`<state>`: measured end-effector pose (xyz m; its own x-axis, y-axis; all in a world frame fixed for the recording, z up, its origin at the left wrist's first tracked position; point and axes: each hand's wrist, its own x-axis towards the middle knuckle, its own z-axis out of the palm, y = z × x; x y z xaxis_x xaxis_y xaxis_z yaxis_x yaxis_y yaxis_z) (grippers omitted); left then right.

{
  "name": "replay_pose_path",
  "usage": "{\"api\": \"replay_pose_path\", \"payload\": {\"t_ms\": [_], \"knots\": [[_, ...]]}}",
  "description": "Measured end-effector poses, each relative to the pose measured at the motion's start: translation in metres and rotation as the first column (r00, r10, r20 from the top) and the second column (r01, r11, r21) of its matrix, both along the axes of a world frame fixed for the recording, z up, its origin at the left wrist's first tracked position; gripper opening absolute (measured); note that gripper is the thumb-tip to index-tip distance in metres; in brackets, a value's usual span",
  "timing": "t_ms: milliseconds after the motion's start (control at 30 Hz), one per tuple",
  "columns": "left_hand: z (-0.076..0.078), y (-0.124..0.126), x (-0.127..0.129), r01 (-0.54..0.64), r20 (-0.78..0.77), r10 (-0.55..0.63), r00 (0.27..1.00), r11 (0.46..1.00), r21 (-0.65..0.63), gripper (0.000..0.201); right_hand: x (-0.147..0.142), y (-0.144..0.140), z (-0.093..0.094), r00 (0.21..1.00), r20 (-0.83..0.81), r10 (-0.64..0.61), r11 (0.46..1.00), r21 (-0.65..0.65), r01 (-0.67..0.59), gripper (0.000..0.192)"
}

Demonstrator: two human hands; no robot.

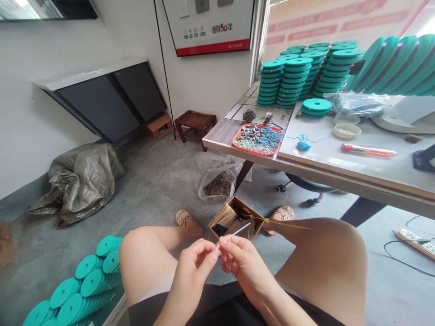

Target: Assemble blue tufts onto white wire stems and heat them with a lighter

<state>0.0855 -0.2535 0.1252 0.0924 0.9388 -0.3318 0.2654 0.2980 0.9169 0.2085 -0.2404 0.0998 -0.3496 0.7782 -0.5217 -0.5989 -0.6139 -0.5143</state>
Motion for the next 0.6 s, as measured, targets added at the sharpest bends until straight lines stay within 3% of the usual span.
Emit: {"api": "replay_pose_path", "payload": {"t_ms": [133,300,600], "knots": [[0.0017,-0.0001,0.0001,-0.013,0.183,0.022,0.983,0.999,-0.047,0.027,-0.0010,-0.0002,0.0002,0.995,-0.096,0.000,0.998,-0.060,-0.006,0.032],[0.0064,-0.0004,0.0024,-0.012,0.262,0.024,0.965,0.999,-0.047,0.028,-0.0014,-0.0033,-0.0025,0.992,-0.124,-0.010,0.999,-0.047,0.004,0.030],[0.0076,-0.0033,0.0032,-0.013,0.005,0.013,1.000,0.998,0.060,0.029,-0.0009,-0.0027,-0.0071,0.992,-0.124,-0.012,1.000,-0.015,0.010,0.032]]}}
